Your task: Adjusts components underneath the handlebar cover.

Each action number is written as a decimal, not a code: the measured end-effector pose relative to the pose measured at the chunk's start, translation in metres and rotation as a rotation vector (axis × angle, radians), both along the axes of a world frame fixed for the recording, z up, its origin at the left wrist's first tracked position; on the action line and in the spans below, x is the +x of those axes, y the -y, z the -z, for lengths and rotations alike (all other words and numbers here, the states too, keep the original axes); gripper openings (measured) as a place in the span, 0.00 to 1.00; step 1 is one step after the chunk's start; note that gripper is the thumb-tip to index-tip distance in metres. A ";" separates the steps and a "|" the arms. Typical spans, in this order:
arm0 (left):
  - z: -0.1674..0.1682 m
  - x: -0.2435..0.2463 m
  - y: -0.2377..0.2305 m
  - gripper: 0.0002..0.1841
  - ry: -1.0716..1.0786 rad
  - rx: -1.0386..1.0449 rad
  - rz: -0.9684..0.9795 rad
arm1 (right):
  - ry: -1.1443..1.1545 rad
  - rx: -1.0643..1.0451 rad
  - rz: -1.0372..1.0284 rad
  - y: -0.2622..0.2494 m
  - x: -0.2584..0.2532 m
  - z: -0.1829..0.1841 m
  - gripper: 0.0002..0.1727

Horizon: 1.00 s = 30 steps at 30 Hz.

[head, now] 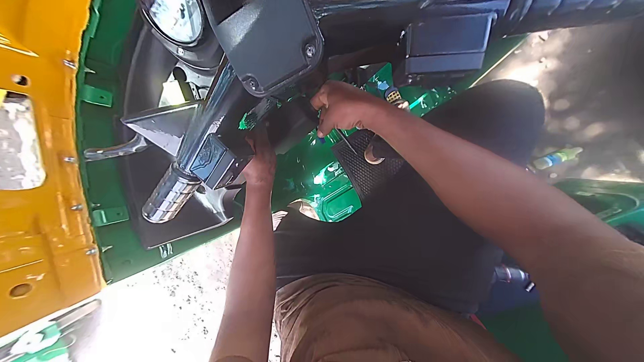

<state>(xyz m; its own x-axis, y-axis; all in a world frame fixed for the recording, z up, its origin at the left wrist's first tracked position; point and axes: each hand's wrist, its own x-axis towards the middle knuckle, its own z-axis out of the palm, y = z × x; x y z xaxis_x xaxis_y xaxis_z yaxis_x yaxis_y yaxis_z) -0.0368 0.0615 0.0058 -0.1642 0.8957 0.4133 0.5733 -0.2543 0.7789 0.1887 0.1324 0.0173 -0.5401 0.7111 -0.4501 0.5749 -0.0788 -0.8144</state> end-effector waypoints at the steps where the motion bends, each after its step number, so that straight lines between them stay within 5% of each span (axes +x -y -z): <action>1: 0.002 -0.002 -0.001 0.09 0.069 0.062 0.044 | 0.001 -0.006 0.003 0.000 0.000 0.000 0.15; 5: 0.000 -0.002 0.006 0.11 0.240 0.105 0.202 | 0.010 -0.008 0.002 0.000 0.000 0.001 0.15; 10: 0.010 -0.002 0.013 0.15 0.133 0.129 0.239 | 0.016 0.003 0.009 -0.001 0.000 0.003 0.19; 17: 0.007 0.013 -0.005 0.10 0.358 0.054 0.250 | 0.017 -0.002 0.002 0.000 -0.001 0.003 0.19; 24: 0.010 -0.008 0.002 0.10 0.870 0.029 0.340 | 0.004 -0.036 0.029 0.000 -0.001 0.005 0.19; 26: 0.007 -0.009 0.001 0.10 0.679 -0.011 0.291 | -0.002 -0.060 0.064 0.002 -0.003 0.007 0.19; 30: -0.002 0.001 -0.006 0.16 -0.052 -0.129 0.109 | 0.015 -0.053 0.060 0.001 -0.003 0.007 0.18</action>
